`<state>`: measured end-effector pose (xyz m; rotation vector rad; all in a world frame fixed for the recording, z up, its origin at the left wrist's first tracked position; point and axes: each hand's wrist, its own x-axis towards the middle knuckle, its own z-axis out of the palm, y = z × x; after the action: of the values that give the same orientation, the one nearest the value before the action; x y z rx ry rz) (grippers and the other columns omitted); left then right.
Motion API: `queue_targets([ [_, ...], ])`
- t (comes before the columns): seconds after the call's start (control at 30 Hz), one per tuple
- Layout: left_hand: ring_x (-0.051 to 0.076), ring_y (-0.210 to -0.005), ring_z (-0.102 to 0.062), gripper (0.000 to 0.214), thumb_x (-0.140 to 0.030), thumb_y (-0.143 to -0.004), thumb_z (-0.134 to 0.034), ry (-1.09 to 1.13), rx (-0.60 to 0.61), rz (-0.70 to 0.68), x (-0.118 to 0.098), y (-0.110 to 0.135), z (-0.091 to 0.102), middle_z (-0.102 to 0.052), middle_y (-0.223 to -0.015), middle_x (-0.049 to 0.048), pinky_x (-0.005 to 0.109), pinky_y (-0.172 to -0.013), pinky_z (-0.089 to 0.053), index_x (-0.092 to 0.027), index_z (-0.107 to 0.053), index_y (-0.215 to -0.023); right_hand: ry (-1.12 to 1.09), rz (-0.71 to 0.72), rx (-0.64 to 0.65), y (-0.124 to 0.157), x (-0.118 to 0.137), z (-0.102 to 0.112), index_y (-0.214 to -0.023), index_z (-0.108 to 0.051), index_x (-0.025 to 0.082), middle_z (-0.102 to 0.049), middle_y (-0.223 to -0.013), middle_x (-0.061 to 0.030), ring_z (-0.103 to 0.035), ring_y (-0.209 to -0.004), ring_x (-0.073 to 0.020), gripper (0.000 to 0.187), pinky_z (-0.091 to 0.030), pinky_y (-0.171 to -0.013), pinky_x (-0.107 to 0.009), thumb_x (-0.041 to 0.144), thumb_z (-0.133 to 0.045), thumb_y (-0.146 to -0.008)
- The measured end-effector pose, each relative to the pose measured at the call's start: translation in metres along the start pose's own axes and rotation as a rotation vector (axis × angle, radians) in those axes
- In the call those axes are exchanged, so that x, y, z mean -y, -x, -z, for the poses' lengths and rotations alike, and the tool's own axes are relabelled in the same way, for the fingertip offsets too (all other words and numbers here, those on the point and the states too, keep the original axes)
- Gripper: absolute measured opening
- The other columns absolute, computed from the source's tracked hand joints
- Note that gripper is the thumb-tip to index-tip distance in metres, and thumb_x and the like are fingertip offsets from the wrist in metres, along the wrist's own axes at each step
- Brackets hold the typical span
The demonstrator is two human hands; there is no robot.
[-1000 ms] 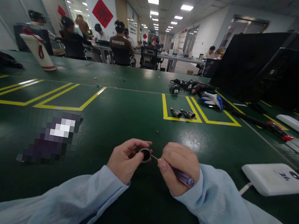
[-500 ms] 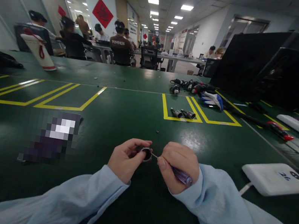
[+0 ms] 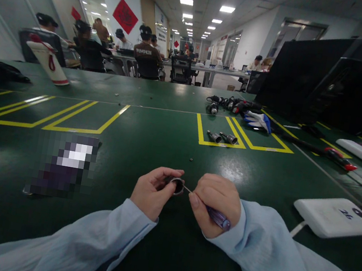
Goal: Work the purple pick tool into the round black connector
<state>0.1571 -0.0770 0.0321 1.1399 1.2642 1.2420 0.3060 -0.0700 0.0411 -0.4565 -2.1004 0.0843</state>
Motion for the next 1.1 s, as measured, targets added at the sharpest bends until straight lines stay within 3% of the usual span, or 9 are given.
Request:
queue_targets([
  [0.13, 0.018, -0.072, -0.063, 0.014, -0.016, -0.057, -0.06, 0.017, -0.002, 0.005, 0.001, -0.001, -0.001, -0.065, -0.089, 0.0078, 0.03, -0.063, -0.054, -0.011, -0.06, -0.07, -0.04, -0.025, 0.005, -0.001, 0.005, 0.004, -0.054, -0.047, 0.016, -0.046, -0.048, -0.0004, -0.039, -0.047, -0.01, 0.018, -0.034, -0.048, -0.026, 0.013, -0.045, -0.072],
  [0.2, 0.018, -0.073, -0.063, 0.015, -0.016, -0.057, -0.06, 0.027, 0.015, 0.003, 0.004, -0.002, 0.0, -0.065, -0.09, 0.0078, 0.032, -0.064, -0.054, -0.011, -0.06, -0.071, -0.122, -0.112, -0.077, -0.003, 0.004, 0.006, -0.055, -0.049, 0.016, -0.046, -0.048, -0.0002, -0.042, -0.047, -0.0102, 0.02, -0.036, -0.048, -0.025, 0.015, -0.043, -0.074],
  [0.37, 0.02, -0.082, -0.062, 0.022, -0.013, -0.058, -0.06, 0.003, 0.101, -0.041, 0.013, -0.005, 0.003, -0.06, -0.101, 0.0086, 0.037, -0.076, -0.05, -0.011, -0.058, -0.08, -0.286, -0.613, -0.371, -0.004, -0.032, 0.002, -0.055, -0.052, 0.016, -0.048, -0.042, 0.002, -0.043, -0.039, -0.0083, 0.024, -0.036, -0.042, -0.022, 0.026, -0.046, -0.076],
  [0.47, 0.02, -0.083, -0.061, 0.029, -0.01, -0.058, -0.059, -0.033, 0.152, -0.056, 0.015, -0.004, 0.004, -0.06, -0.098, 0.0073, 0.037, -0.08, -0.049, -0.013, -0.057, -0.086, -0.42, -0.858, -0.368, -0.002, -0.063, -0.008, -0.056, -0.052, 0.016, -0.051, -0.043, 0.0024, -0.046, -0.039, -0.0088, 0.02, -0.037, -0.042, -0.022, 0.03, -0.051, -0.07],
  [0.57, 0.02, -0.085, -0.061, 0.031, -0.009, -0.059, -0.057, -0.062, 0.185, -0.038, 0.014, -0.003, 0.005, -0.063, -0.089, 0.0061, 0.038, -0.081, -0.047, -0.013, -0.056, -0.09, -0.419, -0.99, -0.323, 0.002, -0.081, -0.016, -0.054, -0.052, 0.016, -0.051, -0.04, 0.0031, -0.046, -0.039, -0.009, 0.019, -0.038, -0.042, -0.022, 0.032, -0.052, -0.065],
  [0.7, 0.02, -0.084, -0.061, 0.03, -0.01, -0.059, -0.057, -0.071, 0.197, -0.034, 0.016, -0.002, 0.004, -0.062, -0.089, 0.0058, 0.037, -0.08, -0.048, -0.013, -0.056, -0.089, -0.34, -1.055, -0.253, 0.006, -0.086, -0.023, -0.055, -0.053, 0.017, -0.052, -0.041, 0.003, -0.045, -0.039, -0.0088, 0.019, -0.037, -0.043, -0.022, 0.034, -0.052, -0.064],
  [0.93, 0.019, -0.086, -0.06, 0.028, -0.009, -0.06, -0.057, -0.07, 0.203, -0.067, 0.018, -0.002, 0.004, -0.059, -0.095, 0.0065, 0.037, -0.081, -0.047, -0.014, -0.058, -0.087, -0.26, -1.047, -0.19, 0.009, -0.089, -0.029, -0.059, -0.053, 0.018, -0.055, -0.046, 0.0023, -0.048, -0.044, -0.0101, 0.021, -0.04, -0.048, -0.023, 0.038, -0.051, -0.065],
  [1.1, 0.019, -0.085, -0.061, 0.028, -0.009, -0.06, -0.056, -0.095, 0.203, -0.065, 0.017, -0.002, 0.004, -0.058, -0.096, 0.0069, 0.037, -0.081, -0.047, -0.014, -0.057, -0.087, -0.265, -1.034, -0.202, 0.01, -0.09, -0.029, -0.059, -0.053, 0.018, -0.055, -0.046, 0.0015, -0.047, -0.043, -0.0107, 0.022, -0.039, -0.046, -0.023, 0.039, -0.051, -0.065],
])
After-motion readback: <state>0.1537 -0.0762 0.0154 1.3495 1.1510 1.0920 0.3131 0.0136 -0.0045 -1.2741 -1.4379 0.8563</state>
